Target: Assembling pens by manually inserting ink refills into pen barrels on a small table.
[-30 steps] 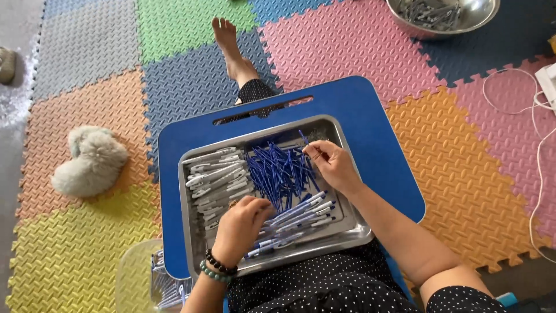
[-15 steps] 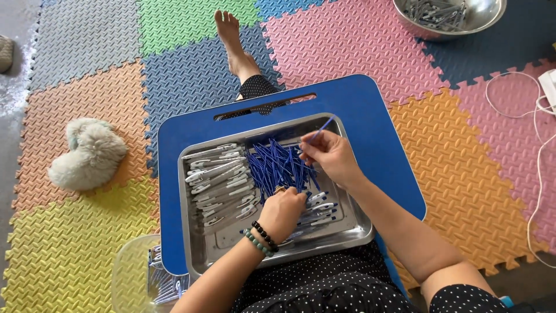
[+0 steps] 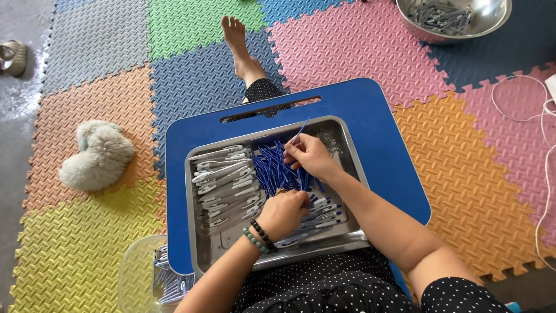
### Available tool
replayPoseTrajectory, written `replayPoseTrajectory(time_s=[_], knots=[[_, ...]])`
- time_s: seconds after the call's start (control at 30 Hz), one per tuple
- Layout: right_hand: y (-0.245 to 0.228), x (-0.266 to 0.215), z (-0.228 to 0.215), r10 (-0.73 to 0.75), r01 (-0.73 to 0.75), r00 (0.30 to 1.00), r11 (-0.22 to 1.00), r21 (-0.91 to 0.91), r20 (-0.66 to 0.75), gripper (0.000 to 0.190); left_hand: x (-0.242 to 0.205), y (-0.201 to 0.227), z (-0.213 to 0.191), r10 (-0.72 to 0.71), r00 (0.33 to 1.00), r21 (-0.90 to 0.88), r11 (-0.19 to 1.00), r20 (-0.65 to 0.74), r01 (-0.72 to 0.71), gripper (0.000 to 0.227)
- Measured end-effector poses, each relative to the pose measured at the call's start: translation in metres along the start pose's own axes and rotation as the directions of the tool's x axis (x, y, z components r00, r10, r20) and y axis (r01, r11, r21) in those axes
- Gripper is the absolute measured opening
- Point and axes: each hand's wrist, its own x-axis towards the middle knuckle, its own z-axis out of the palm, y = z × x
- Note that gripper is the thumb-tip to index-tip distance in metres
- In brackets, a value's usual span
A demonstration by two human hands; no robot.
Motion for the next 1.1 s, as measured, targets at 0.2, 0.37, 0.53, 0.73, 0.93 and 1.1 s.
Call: replayPoseTrajectory(time_s=[0.2,0.37,0.53,0.73,0.93,1.1], knots=[[-0.016,0.004,-0.006,-0.067,0.076,0.994,0.991,0.113,-0.086,0.021,-0.012,-0.022,-0.086,-0.229,0.962,-0.506,0.853,-0.146,0.127,0.034],[-0.017,-0.006,0.004,-0.167,0.171,0.985,0.981,0.088,-0.05,0.014,-0.003,-0.065,-0.054,-0.418,0.882,-0.967,0.219,-0.216,-0.133,0.045],[-0.005,-0.022,0.023,-0.282,0.279,0.958,0.959,0.055,0.058,0.017,-0.01,-0.07,-0.045,-0.438,0.863,-0.967,0.073,-0.251,-0.244,0.05],[-0.007,-0.035,0.033,-0.306,0.302,0.942,0.952,0.051,0.136,0.016,-0.006,-0.071,-0.033,-0.419,0.877,-0.971,0.062,-0.236,-0.232,0.048],[-0.007,-0.037,0.033,-0.274,0.271,0.959,0.961,0.048,0.076,0.018,-0.009,-0.063,-0.036,-0.412,0.875,-0.966,0.072,-0.255,-0.247,0.047],[-0.011,-0.039,0.033,-0.235,0.229,0.969,0.97,0.078,0.071,0.019,-0.006,-0.06,-0.034,-0.434,0.863,-0.966,0.083,-0.257,-0.246,0.048]])
